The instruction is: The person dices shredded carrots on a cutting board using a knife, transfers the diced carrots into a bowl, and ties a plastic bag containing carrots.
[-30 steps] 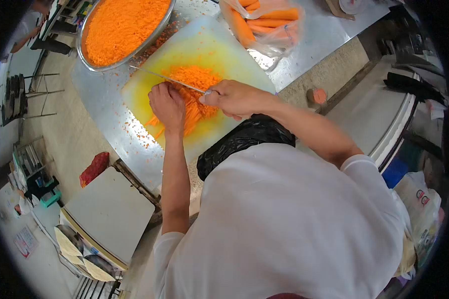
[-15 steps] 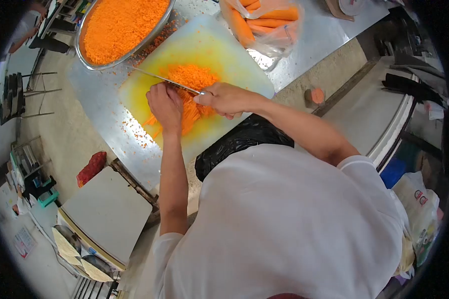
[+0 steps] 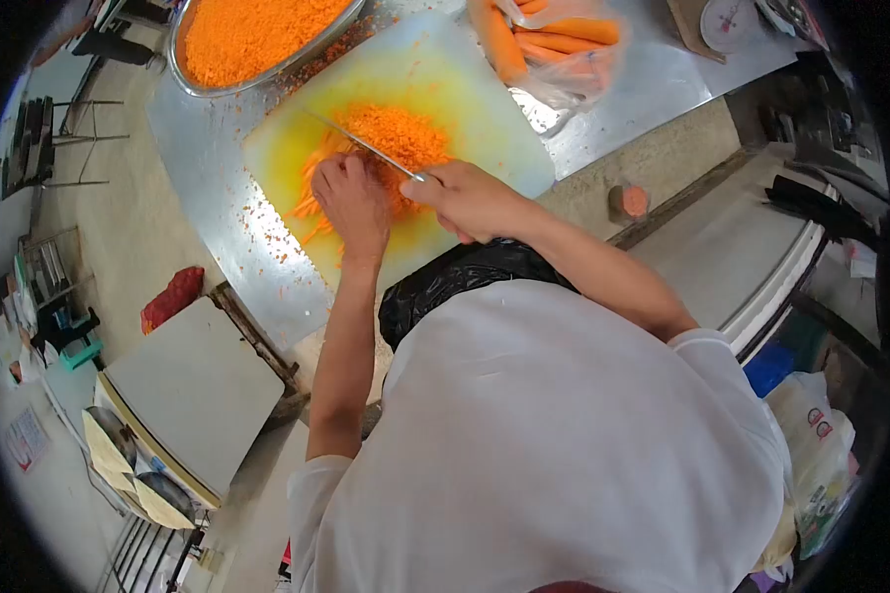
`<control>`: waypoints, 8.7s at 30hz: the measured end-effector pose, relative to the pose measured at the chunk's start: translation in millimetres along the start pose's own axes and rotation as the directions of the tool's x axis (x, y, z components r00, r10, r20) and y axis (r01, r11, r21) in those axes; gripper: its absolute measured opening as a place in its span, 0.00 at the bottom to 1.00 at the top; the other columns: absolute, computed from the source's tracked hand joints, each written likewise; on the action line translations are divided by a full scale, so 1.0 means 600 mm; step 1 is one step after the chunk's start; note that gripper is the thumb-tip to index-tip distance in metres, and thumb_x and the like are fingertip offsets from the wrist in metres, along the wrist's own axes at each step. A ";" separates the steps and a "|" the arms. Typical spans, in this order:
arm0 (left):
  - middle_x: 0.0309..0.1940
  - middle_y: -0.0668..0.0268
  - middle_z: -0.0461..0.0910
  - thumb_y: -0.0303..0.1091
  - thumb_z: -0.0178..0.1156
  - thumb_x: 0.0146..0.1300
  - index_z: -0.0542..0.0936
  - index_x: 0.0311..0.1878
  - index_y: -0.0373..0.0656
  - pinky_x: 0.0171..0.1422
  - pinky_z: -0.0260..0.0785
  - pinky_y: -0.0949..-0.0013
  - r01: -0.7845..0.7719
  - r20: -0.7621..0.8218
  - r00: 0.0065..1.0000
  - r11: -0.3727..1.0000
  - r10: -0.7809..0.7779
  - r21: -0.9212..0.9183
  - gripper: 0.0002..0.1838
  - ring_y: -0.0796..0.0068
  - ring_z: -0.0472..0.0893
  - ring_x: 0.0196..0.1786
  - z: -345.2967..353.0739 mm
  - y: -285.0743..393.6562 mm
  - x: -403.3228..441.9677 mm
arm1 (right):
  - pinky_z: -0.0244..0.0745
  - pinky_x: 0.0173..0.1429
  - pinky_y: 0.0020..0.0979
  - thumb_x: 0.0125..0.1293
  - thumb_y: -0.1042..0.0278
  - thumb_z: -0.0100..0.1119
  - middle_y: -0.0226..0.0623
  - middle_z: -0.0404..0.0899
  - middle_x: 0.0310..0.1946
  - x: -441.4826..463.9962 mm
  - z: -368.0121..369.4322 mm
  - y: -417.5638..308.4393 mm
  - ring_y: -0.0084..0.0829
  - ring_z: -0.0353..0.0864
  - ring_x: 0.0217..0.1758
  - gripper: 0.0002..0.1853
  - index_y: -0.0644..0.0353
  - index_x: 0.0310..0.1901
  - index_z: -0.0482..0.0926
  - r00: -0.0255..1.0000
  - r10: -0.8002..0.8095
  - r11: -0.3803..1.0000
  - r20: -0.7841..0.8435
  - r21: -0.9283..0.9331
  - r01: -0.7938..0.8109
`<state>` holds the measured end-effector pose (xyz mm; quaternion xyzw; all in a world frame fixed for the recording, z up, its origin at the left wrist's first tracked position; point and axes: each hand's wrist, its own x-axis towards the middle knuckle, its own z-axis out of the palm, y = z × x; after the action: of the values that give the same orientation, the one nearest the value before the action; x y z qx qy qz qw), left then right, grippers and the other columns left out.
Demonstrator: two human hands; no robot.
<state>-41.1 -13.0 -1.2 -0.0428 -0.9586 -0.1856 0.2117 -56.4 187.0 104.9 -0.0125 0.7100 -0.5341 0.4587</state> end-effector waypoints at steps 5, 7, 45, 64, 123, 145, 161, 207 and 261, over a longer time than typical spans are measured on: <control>0.46 0.56 0.73 0.28 0.61 0.63 0.80 0.46 0.43 0.63 0.63 0.48 0.018 0.032 0.999 0.995 -0.021 0.101 0.08 0.50 0.72 0.54 0.012 0.000 -0.005 | 0.67 0.19 0.32 0.82 0.46 0.50 0.33 0.72 0.18 0.002 0.050 0.039 0.26 0.72 0.14 0.24 0.62 0.38 0.73 0.995 0.036 0.984 -0.091 0.174 -0.020; 0.46 0.54 0.74 0.28 0.62 0.62 0.80 0.47 0.41 0.62 0.64 0.47 0.001 0.024 1.000 0.994 -0.004 0.105 0.10 0.48 0.73 0.54 0.012 -0.002 -0.002 | 0.67 0.17 0.32 0.82 0.47 0.49 0.34 0.71 0.17 0.021 0.048 0.038 0.27 0.73 0.14 0.24 0.63 0.39 0.74 0.993 0.011 0.989 -0.114 0.145 0.006; 0.46 0.58 0.75 0.29 0.61 0.65 0.84 0.47 0.46 0.61 0.65 0.49 -0.009 -0.016 1.000 1.000 0.009 0.024 0.09 0.51 0.73 0.55 0.018 -0.018 -0.011 | 0.68 0.21 0.30 0.83 0.45 0.46 0.31 0.73 0.18 -0.058 0.166 0.056 0.25 0.74 0.15 0.25 0.63 0.41 0.72 0.979 0.069 0.911 -0.193 0.411 0.017; 0.48 0.56 0.74 0.27 0.63 0.62 0.83 0.49 0.44 0.63 0.65 0.49 -0.075 0.135 0.989 0.996 0.069 0.041 0.12 0.50 0.72 0.56 -0.003 -0.030 -0.013 | 0.68 0.22 0.29 0.83 0.44 0.46 0.31 0.72 0.18 -0.012 0.175 0.072 0.23 0.73 0.16 0.26 0.62 0.37 0.73 0.975 0.003 0.917 -0.222 0.391 0.086; 0.42 0.51 0.78 0.22 0.58 0.61 0.79 0.46 0.37 0.53 0.68 0.46 0.055 -0.005 0.998 0.994 -0.056 -0.092 0.10 0.43 0.75 0.48 -0.011 -0.047 0.042 | 0.71 0.22 0.34 0.81 0.42 0.50 0.36 0.72 0.18 0.045 0.018 -0.005 0.28 0.74 0.17 0.27 0.64 0.42 0.77 0.997 -0.053 0.987 -0.059 -0.155 0.043; 0.43 0.56 0.78 0.24 0.61 0.61 0.80 0.46 0.40 0.53 0.68 0.49 0.125 0.026 0.992 0.992 -0.124 -0.030 0.09 0.48 0.76 0.47 -0.005 -0.051 0.033 | 0.71 0.20 0.33 0.82 0.44 0.49 0.33 0.72 0.17 0.057 0.032 -0.006 0.26 0.73 0.16 0.26 0.62 0.38 0.76 1.000 -0.030 0.995 -0.003 -0.090 0.030; 0.47 0.60 0.78 0.28 0.62 0.63 0.81 0.50 0.44 0.55 0.68 0.51 0.141 0.048 0.989 0.990 -0.141 0.010 0.12 0.53 0.76 0.51 -0.004 -0.053 0.029 | 0.67 0.19 0.30 0.83 0.44 0.47 0.33 0.71 0.16 0.026 0.067 0.004 0.25 0.73 0.14 0.25 0.62 0.39 0.73 0.999 -0.015 0.999 -0.039 0.031 0.016; 0.40 0.52 0.78 0.21 0.59 0.63 0.80 0.43 0.36 0.52 0.68 0.48 0.125 -0.076 0.987 0.979 -0.138 -0.158 0.07 0.45 0.75 0.45 -0.005 -0.071 0.020 | 0.69 0.20 0.33 0.80 0.42 0.51 0.34 0.72 0.18 0.047 0.014 -0.051 0.27 0.76 0.17 0.26 0.61 0.35 0.74 0.998 0.036 0.987 0.048 -0.157 -0.029; 0.48 0.58 0.72 0.29 0.62 0.59 0.79 0.47 0.43 0.63 0.58 0.46 0.141 -0.048 0.990 0.984 -0.136 0.106 0.12 0.52 0.70 0.57 0.028 -0.027 -0.009 | 0.67 0.19 0.33 0.82 0.42 0.48 0.33 0.72 0.15 -0.023 0.065 0.003 0.27 0.72 0.14 0.27 0.64 0.39 0.75 0.997 0.049 0.996 -0.065 0.074 -0.045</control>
<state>-45.5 -22.0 -22.8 0.0393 -0.9634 -0.1482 0.2197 -21.8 165.9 112.2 0.0386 0.7054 -0.5485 0.4472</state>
